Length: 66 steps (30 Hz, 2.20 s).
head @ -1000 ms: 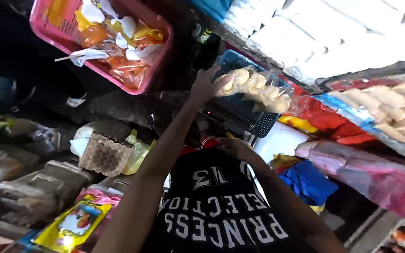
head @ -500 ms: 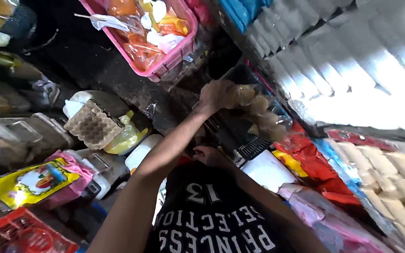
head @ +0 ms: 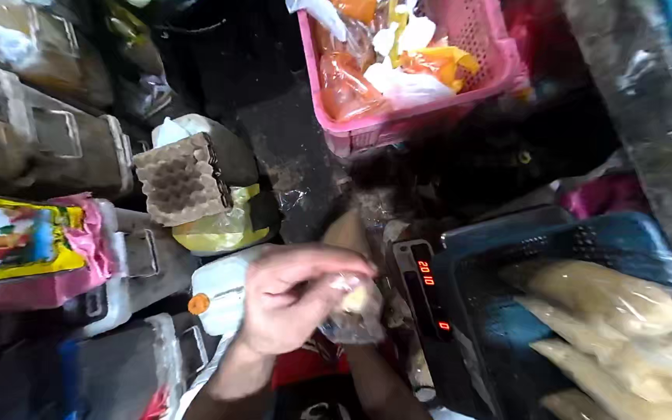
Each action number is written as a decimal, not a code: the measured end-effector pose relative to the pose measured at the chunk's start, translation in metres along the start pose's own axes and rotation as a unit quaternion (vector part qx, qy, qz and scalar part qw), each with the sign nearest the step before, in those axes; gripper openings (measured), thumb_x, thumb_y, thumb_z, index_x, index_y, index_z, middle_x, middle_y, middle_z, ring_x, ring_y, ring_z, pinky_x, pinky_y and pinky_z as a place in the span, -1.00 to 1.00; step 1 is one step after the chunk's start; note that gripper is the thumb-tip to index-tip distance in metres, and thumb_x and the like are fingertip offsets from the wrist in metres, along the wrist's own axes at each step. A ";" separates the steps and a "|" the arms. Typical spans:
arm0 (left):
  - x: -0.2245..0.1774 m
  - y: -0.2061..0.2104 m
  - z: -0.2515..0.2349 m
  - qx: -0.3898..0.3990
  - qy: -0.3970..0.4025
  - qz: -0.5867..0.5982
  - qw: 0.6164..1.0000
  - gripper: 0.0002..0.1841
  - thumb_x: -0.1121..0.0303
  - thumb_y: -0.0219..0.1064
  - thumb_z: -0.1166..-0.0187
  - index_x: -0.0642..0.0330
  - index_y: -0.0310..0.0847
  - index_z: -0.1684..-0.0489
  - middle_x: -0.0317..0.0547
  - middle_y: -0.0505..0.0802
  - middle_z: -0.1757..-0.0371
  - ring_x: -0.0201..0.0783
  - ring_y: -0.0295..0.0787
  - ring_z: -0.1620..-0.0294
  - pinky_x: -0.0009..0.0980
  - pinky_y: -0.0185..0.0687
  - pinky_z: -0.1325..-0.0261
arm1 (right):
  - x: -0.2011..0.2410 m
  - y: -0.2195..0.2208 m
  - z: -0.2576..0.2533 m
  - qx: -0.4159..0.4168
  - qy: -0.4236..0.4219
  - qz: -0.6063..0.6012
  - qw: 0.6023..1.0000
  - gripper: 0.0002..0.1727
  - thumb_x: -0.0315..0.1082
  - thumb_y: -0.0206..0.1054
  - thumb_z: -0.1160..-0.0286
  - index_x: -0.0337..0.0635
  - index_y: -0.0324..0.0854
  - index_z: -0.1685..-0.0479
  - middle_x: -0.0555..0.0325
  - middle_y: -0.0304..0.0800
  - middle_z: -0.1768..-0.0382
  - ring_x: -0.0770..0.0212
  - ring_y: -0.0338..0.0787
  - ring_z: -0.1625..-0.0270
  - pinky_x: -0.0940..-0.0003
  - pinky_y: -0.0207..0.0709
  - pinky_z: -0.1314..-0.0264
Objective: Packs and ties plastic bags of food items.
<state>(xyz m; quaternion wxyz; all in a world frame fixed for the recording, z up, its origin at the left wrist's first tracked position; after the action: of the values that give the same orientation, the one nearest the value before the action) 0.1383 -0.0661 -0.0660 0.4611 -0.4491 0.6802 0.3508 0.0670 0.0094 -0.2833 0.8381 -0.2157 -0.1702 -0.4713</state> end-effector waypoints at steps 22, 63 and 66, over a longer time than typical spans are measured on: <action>0.054 -0.041 0.287 -0.311 -0.089 -0.100 0.941 -0.84 0.29 0.41 -0.62 0.14 0.85 0.07 -0.11 0.82 0.42 -0.32 0.51 0.70 -0.38 0.49 0.64 | -0.074 0.077 0.117 -0.121 -0.542 -0.213 0.804 -0.65 -0.25 0.08 -0.82 -0.30 0.73 -0.08 0.03 0.85 0.14 0.28 0.67 0.47 0.41 0.57 0.47; 0.079 -0.115 0.355 -0.338 -0.112 -0.248 0.901 -0.87 0.22 0.40 -0.60 -0.04 0.86 0.13 -0.35 0.87 0.36 -0.38 0.73 0.45 -0.41 0.68 0.36 | -0.065 0.146 0.076 0.059 -0.557 0.197 0.805 0.48 0.28 0.76 0.07 0.15 -0.18 -0.96 -0.04 0.46 -0.53 0.29 0.73 0.37 0.21 0.77 0.35; 0.087 -0.106 0.350 -0.324 -0.101 -0.233 0.911 -0.88 0.26 0.39 -0.60 -0.02 0.85 0.11 -0.35 0.89 0.31 -0.39 0.78 0.37 -0.40 0.75 0.27 | -0.077 0.168 0.053 0.051 -0.576 0.161 0.800 0.52 0.16 0.79 0.04 -0.03 -0.29 -0.96 0.03 0.71 -0.15 0.25 0.76 0.30 0.13 0.81 0.24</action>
<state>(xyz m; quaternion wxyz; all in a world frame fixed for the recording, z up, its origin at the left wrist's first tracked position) 0.3315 0.1835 -0.2695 0.4253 -0.6818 0.3547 0.4780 0.1696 0.1700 -0.3100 0.6593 -0.4287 -0.6079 -0.1094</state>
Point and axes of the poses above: each hand's wrist, its own z-axis away from the middle knuckle, its own y-axis out of the palm, x = y × z, the point moved 6 cm from there along -z, towards the middle knuckle
